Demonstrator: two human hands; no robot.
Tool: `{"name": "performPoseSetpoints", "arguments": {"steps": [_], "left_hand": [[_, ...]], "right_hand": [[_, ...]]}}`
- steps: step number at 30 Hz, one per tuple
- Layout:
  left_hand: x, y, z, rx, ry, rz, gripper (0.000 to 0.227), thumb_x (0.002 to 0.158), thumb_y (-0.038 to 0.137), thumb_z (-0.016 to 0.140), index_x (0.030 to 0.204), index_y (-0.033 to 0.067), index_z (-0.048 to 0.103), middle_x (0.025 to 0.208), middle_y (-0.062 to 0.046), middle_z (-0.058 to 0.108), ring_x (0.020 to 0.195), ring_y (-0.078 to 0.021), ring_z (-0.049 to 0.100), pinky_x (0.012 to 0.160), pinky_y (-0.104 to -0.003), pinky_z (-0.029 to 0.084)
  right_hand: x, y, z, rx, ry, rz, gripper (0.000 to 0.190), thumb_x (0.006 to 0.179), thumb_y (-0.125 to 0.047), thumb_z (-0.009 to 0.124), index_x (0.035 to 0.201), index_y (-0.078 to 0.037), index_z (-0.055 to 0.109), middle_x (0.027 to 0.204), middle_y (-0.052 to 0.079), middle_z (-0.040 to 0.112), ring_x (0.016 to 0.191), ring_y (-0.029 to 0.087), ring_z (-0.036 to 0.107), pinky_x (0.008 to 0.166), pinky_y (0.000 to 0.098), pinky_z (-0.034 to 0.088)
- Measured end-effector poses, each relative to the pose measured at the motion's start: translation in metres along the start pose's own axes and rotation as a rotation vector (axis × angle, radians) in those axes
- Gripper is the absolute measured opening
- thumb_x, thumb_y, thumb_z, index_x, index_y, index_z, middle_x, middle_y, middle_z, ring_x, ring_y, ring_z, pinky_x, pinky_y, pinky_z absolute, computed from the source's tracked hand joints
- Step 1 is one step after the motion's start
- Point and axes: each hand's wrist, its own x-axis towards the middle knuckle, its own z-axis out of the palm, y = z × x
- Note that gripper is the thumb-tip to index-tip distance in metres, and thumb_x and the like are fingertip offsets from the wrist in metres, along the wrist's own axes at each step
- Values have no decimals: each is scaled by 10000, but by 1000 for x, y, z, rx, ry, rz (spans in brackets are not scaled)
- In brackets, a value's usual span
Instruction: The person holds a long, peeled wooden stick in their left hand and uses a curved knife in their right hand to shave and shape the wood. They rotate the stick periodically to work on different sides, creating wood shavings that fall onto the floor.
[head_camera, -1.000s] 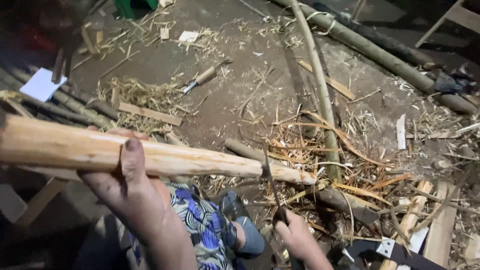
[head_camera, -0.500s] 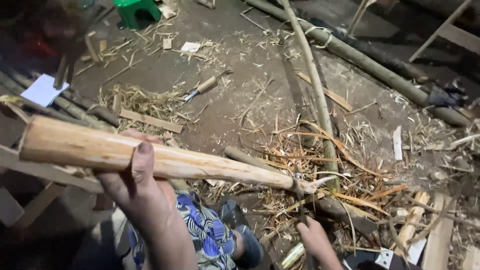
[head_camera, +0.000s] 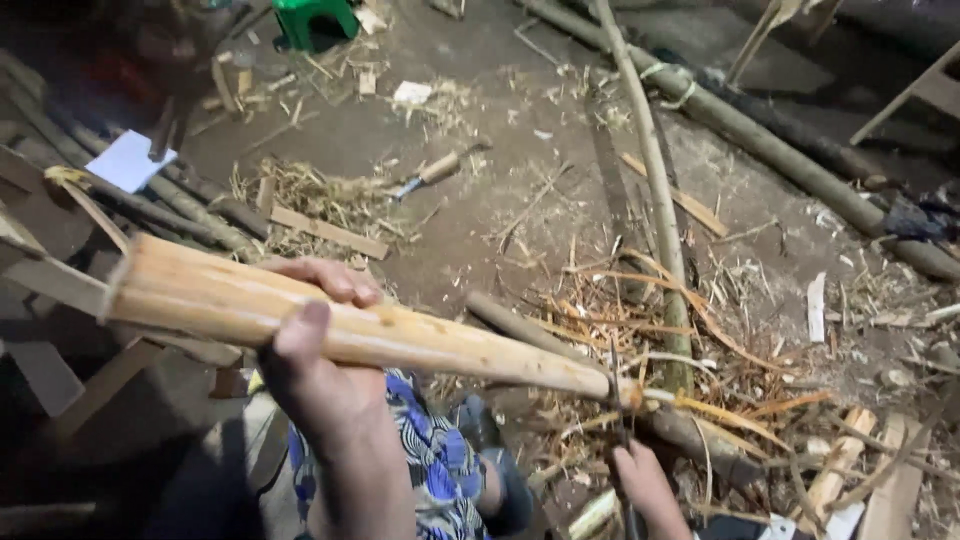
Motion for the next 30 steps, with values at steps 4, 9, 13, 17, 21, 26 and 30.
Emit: {"name": "performPoseSetpoints", "arguments": {"steps": [4, 9, 13, 17, 21, 26, 30], "left_hand": [[3, -6, -8, -288, -361, -120, 321, 717, 173, 658, 989, 70, 520, 938, -73, 477, 856, -176, 498, 730, -279, 473], [-5, -10, -6, -292, -386, -64, 375, 767, 217, 639, 1088, 97, 486, 896, -84, 479, 794, -192, 495, 668, -282, 452], [0, -13, -8, -237, -258, -50, 362, 776, 391, 711, 997, 142, 569, 765, -35, 519, 662, -165, 516, 573, -294, 432], [0, -13, -7, -261, -286, -12, 401, 747, 394, 705, 956, 90, 548, 716, -51, 519, 615, -170, 516, 563, -281, 451], [3, -16, -5, -271, -292, 22, 383, 761, 394, 680, 928, 76, 549, 698, -54, 518, 576, -178, 517, 515, -271, 441], [-2, -14, -9, -259, -286, 32, 410, 779, 409, 687, 952, 67, 542, 704, -76, 527, 590, -192, 520, 548, -277, 456], [-1, -13, -20, -232, -162, -13, 391, 735, 406, 699, 925, 94, 559, 693, -37, 574, 571, -157, 555, 488, -256, 468]], "right_hand": [[-11, -10, 6, -28, 23, -173, 230, 813, -195, 498, 870, -67, 681, 725, 70, 661, 677, 182, 552, 641, 296, 413], [-68, -30, 25, 2, -188, -570, 146, 792, -211, 534, 778, -104, 632, 674, 1, 601, 632, 124, 543, 569, 280, 420], [-34, -20, 21, 8, -181, -452, 141, 823, -149, 499, 866, -90, 621, 619, 7, 550, 549, 126, 486, 486, 280, 387], [131, 131, 20, -46, 96, -428, 372, 803, -223, 501, 1088, -83, 697, 1104, 86, 735, 1060, 165, 638, 981, 268, 416], [-35, -6, 15, -51, 1, -315, 247, 779, -267, 524, 874, -130, 707, 801, -8, 726, 810, 92, 602, 768, 254, 471], [-22, 29, 56, -237, -302, -369, 455, 687, -314, 666, 1127, -416, 712, 880, -166, 745, 915, -57, 623, 858, 87, 442], [28, 46, 31, -36, -27, -17, 495, 780, -115, 575, 1272, -151, 605, 1099, 82, 732, 943, 212, 670, 854, 305, 497]]}}
